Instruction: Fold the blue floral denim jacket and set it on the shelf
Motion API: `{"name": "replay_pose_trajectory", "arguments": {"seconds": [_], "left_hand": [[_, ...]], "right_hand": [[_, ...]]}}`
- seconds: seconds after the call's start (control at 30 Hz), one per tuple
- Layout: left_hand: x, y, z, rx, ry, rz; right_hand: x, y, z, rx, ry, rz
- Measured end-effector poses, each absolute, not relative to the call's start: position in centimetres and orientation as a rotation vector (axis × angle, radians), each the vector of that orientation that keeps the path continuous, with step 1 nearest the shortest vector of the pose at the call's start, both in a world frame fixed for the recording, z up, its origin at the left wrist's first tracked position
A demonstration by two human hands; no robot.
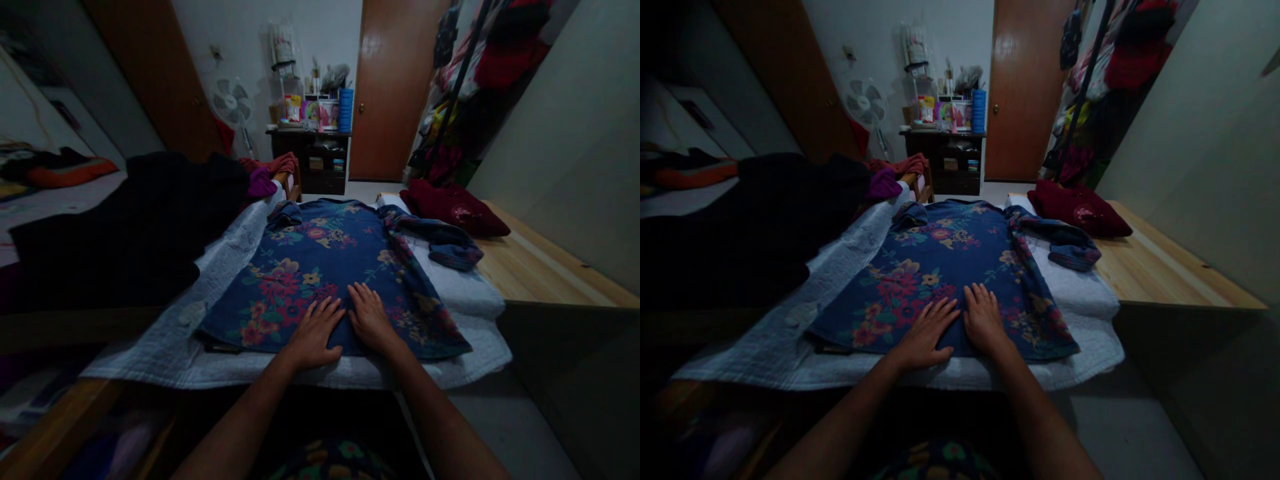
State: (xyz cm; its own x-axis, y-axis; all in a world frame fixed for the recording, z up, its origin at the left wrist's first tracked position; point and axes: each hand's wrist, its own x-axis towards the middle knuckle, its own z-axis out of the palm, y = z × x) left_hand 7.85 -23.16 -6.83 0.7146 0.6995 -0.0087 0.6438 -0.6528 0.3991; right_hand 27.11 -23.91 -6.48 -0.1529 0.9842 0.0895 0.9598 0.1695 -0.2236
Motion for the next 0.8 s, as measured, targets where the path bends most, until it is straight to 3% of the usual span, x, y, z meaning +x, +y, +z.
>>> {"name": "replay_pose_trajectory", "arguments": {"seconds": [0.3, 0.53, 0.8], "left_hand": [[8.0, -23.5, -7.1, 2.567, 1.154, 0.228], [7.8, -23.2, -8.1, 2.519, 1.474, 0.342], [7.0, -21.3, -7.5, 2.550, 1.853, 0.233]], "right_hand": [[26.7, -24.3, -7.3, -1.900, -2.235, 0.102], [26.6, -24.3, -7.2, -1.907, -2.225, 0.119], [26.6, -24.3, -7.1, -1.898, -2.194, 0.171]]}}
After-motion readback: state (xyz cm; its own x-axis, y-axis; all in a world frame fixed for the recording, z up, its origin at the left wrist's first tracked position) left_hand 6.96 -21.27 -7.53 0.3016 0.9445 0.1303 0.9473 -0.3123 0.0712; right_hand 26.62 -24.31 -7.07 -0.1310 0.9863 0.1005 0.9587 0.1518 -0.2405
